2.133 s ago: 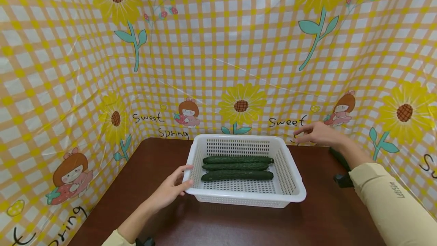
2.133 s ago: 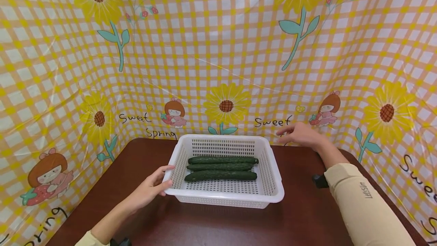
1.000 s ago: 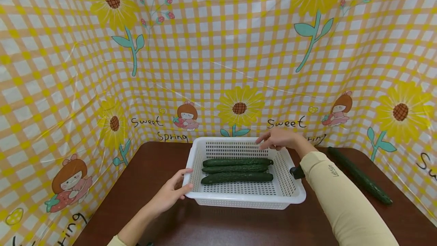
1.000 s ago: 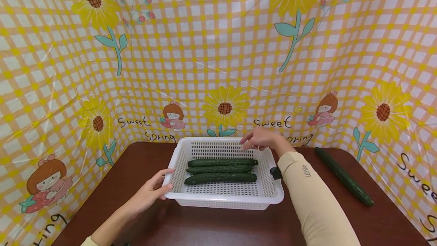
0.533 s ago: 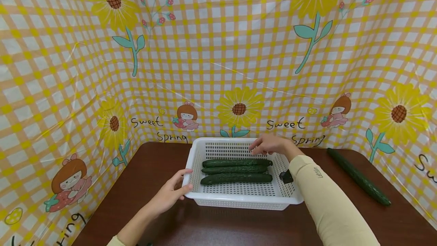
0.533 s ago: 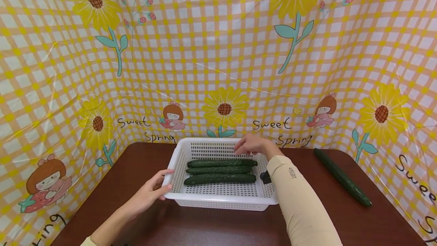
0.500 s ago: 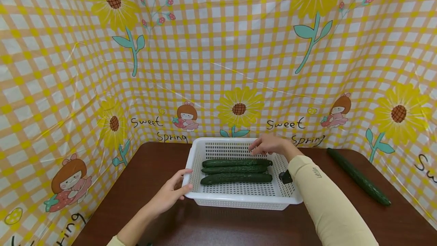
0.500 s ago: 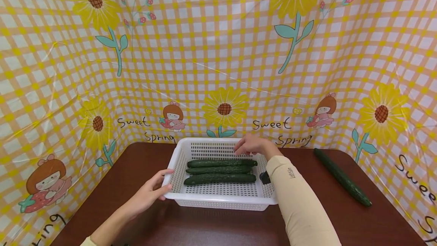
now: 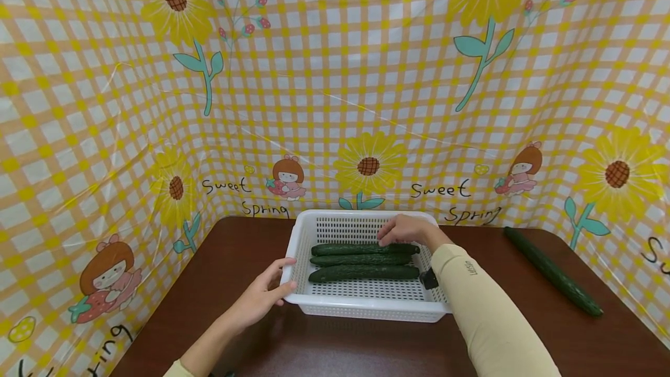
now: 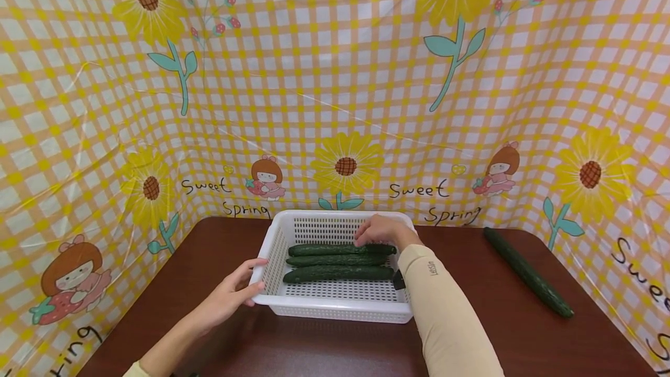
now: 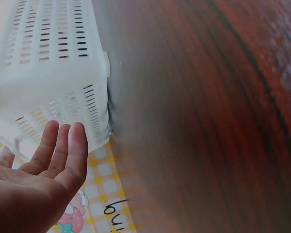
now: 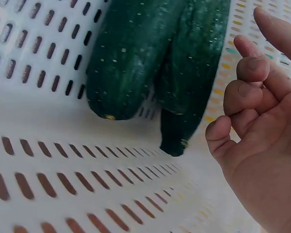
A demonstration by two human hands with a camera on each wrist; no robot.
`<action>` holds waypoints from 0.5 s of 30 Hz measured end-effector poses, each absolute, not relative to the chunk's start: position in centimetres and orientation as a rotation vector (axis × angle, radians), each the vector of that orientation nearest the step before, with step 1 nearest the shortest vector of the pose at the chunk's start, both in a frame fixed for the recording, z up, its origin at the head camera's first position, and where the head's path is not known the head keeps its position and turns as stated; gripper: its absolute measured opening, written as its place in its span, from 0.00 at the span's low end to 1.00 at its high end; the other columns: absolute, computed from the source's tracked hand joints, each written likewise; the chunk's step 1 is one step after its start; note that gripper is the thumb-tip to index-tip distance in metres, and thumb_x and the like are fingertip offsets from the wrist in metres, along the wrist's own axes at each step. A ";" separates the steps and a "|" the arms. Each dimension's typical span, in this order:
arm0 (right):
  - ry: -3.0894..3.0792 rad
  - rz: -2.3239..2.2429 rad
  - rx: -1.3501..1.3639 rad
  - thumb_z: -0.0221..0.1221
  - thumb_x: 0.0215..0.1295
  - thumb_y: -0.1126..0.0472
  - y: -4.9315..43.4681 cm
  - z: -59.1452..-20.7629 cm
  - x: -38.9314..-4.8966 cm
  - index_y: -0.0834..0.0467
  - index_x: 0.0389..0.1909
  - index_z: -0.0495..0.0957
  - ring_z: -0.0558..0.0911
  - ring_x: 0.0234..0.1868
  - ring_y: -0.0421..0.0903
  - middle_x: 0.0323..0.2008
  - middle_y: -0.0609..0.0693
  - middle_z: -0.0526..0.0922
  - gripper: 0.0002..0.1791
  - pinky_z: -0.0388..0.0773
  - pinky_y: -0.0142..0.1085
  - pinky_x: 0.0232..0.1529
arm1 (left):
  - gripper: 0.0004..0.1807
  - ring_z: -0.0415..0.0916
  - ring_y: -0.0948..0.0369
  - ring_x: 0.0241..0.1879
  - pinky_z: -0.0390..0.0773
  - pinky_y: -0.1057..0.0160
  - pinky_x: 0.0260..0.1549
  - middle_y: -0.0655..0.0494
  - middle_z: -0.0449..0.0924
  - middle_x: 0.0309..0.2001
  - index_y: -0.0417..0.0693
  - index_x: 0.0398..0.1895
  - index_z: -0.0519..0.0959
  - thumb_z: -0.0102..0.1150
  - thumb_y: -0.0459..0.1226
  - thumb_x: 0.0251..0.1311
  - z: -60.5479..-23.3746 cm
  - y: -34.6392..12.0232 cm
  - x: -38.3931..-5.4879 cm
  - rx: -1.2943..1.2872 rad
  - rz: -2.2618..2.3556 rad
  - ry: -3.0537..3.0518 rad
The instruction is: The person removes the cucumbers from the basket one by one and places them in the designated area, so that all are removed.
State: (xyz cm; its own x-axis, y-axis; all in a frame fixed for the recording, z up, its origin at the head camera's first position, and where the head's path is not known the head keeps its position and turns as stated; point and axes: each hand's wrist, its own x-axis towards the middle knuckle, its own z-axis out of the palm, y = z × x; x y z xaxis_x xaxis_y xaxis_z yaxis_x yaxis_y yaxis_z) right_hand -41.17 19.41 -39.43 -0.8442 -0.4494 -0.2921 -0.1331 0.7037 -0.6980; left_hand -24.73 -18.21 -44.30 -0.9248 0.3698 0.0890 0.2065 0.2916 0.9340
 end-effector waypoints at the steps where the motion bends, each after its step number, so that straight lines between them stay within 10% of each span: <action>1: 2.474 -0.950 -0.450 0.65 0.65 0.58 19.4 -39.5 -41.2 0.63 0.57 0.82 0.80 0.43 0.45 0.46 0.51 0.87 0.21 0.77 0.46 0.50 | 0.29 0.75 0.48 0.53 0.78 0.52 0.43 0.36 0.74 0.59 0.50 0.73 0.63 0.57 0.40 0.72 -44.3 -18.2 -24.8 0.541 1.703 2.406; 6: 2.527 -0.885 -0.471 0.65 0.64 0.59 19.6 -40.1 -41.2 0.63 0.55 0.83 0.80 0.38 0.46 0.41 0.52 0.87 0.20 0.77 0.41 0.44 | 0.28 0.75 0.52 0.53 0.78 0.49 0.45 0.37 0.73 0.61 0.51 0.73 0.62 0.56 0.40 0.72 -44.3 -18.1 -24.9 0.535 1.695 2.408; 11: 2.572 -0.839 -0.489 0.67 0.63 0.60 19.6 -40.4 -40.9 0.63 0.53 0.84 0.79 0.60 0.59 0.57 0.59 0.83 0.19 0.76 0.52 0.60 | 0.29 0.75 0.52 0.53 0.78 0.51 0.45 0.37 0.74 0.60 0.52 0.73 0.62 0.57 0.41 0.72 -44.3 -18.1 -24.8 0.528 1.700 2.407; 15: 2.603 -0.806 -0.469 0.68 0.60 0.61 19.6 -40.6 -40.9 0.61 0.51 0.86 0.83 0.43 0.49 0.52 0.58 0.86 0.17 0.81 0.43 0.46 | 0.29 0.75 0.50 0.53 0.78 0.51 0.44 0.37 0.74 0.60 0.52 0.73 0.62 0.57 0.41 0.72 -44.4 -18.2 -24.8 0.532 1.701 2.407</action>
